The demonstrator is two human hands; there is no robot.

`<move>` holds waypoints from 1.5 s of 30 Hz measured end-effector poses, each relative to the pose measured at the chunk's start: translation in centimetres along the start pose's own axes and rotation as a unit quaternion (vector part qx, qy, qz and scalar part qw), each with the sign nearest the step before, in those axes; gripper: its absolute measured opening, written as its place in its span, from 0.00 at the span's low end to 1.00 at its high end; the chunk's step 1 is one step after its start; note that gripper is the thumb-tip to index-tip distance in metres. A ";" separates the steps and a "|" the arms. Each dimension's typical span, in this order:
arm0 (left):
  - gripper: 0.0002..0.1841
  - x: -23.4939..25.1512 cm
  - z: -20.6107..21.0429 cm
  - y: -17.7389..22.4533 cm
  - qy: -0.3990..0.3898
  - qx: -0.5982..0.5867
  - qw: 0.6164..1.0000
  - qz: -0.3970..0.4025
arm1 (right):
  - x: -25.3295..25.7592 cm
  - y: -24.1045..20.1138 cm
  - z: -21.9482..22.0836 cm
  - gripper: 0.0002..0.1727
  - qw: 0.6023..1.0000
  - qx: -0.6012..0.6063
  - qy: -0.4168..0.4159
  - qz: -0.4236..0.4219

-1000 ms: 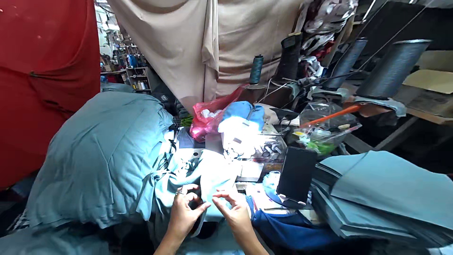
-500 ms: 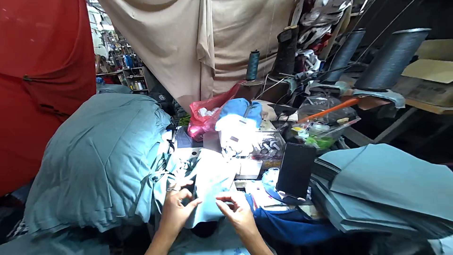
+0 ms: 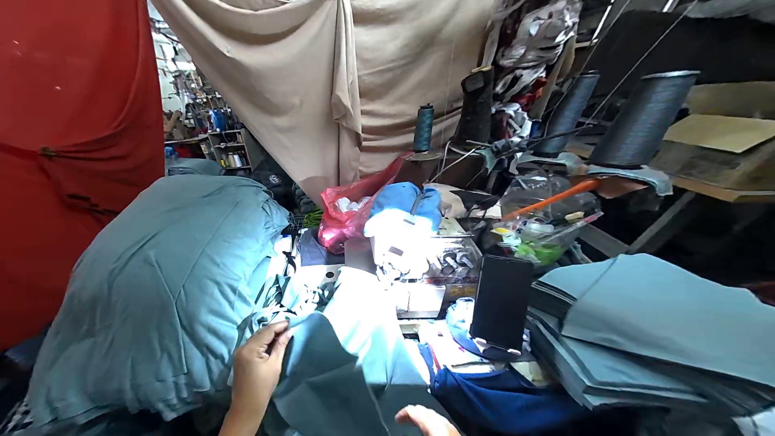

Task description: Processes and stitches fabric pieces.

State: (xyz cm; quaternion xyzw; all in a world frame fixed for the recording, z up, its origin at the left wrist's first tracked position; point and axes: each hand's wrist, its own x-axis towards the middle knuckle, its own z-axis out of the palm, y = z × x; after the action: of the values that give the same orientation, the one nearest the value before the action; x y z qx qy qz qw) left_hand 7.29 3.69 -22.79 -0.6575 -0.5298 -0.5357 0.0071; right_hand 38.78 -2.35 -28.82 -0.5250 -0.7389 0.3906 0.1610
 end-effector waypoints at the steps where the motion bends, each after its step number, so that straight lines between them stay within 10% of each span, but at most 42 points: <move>1: 0.09 -0.1 0.4 0.6 -0.021 -0.039 0.998 0.036 | 0.0 -0.3 -0.1 0.26 0.999 0.005 0.034 -0.030; 5: 0.10 0.0 1.2 4.2 -0.147 -0.127 0.965 0.176 | 1.9 -6.4 -2.2 0.43 0.933 0.066 0.235 -0.263; 9: 0.09 3.4 -1.8 8.3 -0.211 -0.144 0.924 0.284 | 1.5 -11.9 -3.5 0.27 0.893 0.179 0.211 -0.354; 17: 0.09 12.3 1.0 7.9 -0.302 -0.151 0.888 0.311 | 1.4 -7.9 -1.5 0.04 0.893 0.354 0.153 -0.231; 23: 0.14 12.4 12.7 4.1 -0.437 0.000 0.897 0.064 | 7.2 -0.8 -0.9 0.08 0.911 0.303 0.277 -0.027; 35: 0.12 11.1 13.0 5.3 -0.331 0.033 0.942 -0.046 | 9.9 0.3 -1.3 0.12 0.886 0.227 0.405 -0.009; 45: 0.10 7.9 16.1 4.2 -0.228 0.027 0.972 0.045 | 9.9 1.8 -3.0 0.10 0.919 0.347 0.186 0.019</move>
State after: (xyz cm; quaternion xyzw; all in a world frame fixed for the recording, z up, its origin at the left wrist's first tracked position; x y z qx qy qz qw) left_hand 20.42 16.51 -21.68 -0.7848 -0.5019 -0.3564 -0.0716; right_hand 37.96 8.03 -29.97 -0.5130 -0.5042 0.5205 0.4600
